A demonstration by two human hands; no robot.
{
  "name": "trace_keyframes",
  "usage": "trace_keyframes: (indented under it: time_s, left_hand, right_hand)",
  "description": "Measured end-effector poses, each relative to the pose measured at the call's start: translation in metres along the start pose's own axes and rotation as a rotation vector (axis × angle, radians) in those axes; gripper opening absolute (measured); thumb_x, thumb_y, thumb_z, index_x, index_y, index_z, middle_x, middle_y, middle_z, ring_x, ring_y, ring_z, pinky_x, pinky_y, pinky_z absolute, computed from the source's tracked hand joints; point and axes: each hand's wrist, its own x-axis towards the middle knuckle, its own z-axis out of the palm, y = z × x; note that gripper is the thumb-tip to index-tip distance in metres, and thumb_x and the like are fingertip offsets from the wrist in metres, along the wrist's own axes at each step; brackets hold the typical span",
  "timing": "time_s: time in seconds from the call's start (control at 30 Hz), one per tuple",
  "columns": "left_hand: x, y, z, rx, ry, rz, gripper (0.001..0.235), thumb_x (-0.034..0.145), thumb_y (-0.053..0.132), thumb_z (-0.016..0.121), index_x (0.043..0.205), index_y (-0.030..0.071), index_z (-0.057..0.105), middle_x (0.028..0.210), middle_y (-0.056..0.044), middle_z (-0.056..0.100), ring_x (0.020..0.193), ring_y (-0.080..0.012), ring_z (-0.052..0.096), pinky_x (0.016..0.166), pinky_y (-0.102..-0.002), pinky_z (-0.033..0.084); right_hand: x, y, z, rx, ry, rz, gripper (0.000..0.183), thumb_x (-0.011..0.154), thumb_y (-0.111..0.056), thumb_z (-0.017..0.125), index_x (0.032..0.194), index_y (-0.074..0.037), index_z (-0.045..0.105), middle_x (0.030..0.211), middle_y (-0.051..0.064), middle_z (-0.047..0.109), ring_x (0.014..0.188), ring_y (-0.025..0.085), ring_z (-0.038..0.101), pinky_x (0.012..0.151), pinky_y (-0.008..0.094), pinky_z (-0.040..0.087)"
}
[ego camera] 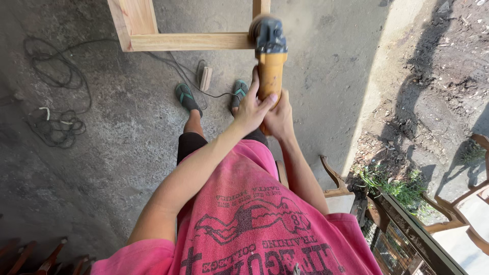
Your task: The person uses an angle grinder with a sanding disc to smooth the edges and surfaces of a wooden shelf unit. They move around the unit, sanding different sections including the top, sides, and internal dividers.
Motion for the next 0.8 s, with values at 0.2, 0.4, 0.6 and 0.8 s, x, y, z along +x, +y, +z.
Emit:
trace_keyframes:
  time_s: [0.2, 0.4, 0.6, 0.8]
  left_hand:
    - [-0.069, -0.015, -0.003, -0.080, 0.027, -0.002, 0.092, 0.104, 0.028, 0.063, 0.164, -0.004, 0.002, 0.152, -0.026, 0.048, 0.135, -0.0275, 0.058, 0.112, -0.036, 0.049]
    - [-0.103, 0.026, -0.044, 0.120, 0.114, 0.008, 0.093, 0.099, 0.030, 0.068, 0.165, -0.001, 0.010, 0.143, -0.022, 0.058, 0.118, -0.0226, 0.065, 0.096, -0.031, 0.055]
    - [-0.134, 0.066, -0.125, -0.062, 0.011, 0.097, 0.099, 0.101, 0.030, 0.069, 0.169, 0.003, 0.002, 0.145, -0.024, 0.051, 0.115, -0.0204, 0.061, 0.096, -0.029, 0.054]
    - [-0.207, 0.037, -0.289, -0.287, -0.027, 0.223, 0.100, 0.098, 0.022, 0.069, 0.168, 0.004, 0.000, 0.159, -0.025, 0.038, 0.139, -0.0280, 0.047, 0.112, -0.035, 0.045]
  right_hand:
    - [-0.054, -0.027, 0.008, 0.099, -0.143, 0.391, 0.056, 0.082, -0.026, 0.076, 0.123, -0.003, 0.047, 0.090, 0.022, 0.073, 0.064, 0.035, 0.068, 0.054, 0.045, 0.053]
    - [-0.082, -0.033, 0.042, 0.030, -0.068, -0.105, 0.055, 0.086, -0.024, 0.080, 0.126, 0.000, 0.051, 0.105, 0.017, 0.073, 0.096, 0.027, 0.075, 0.081, 0.040, 0.058]
    - [-0.104, -0.068, 0.106, -0.016, -0.045, -0.192, 0.054, 0.081, -0.021, 0.081, 0.122, -0.001, 0.052, 0.106, 0.017, 0.073, 0.097, 0.026, 0.074, 0.083, 0.039, 0.058]
    - [-0.126, -0.119, 0.197, 0.472, -0.109, -0.278, 0.043, 0.090, -0.018, 0.072, 0.121, -0.002, 0.047, 0.100, 0.011, 0.065, 0.082, 0.019, 0.068, 0.070, 0.035, 0.060]
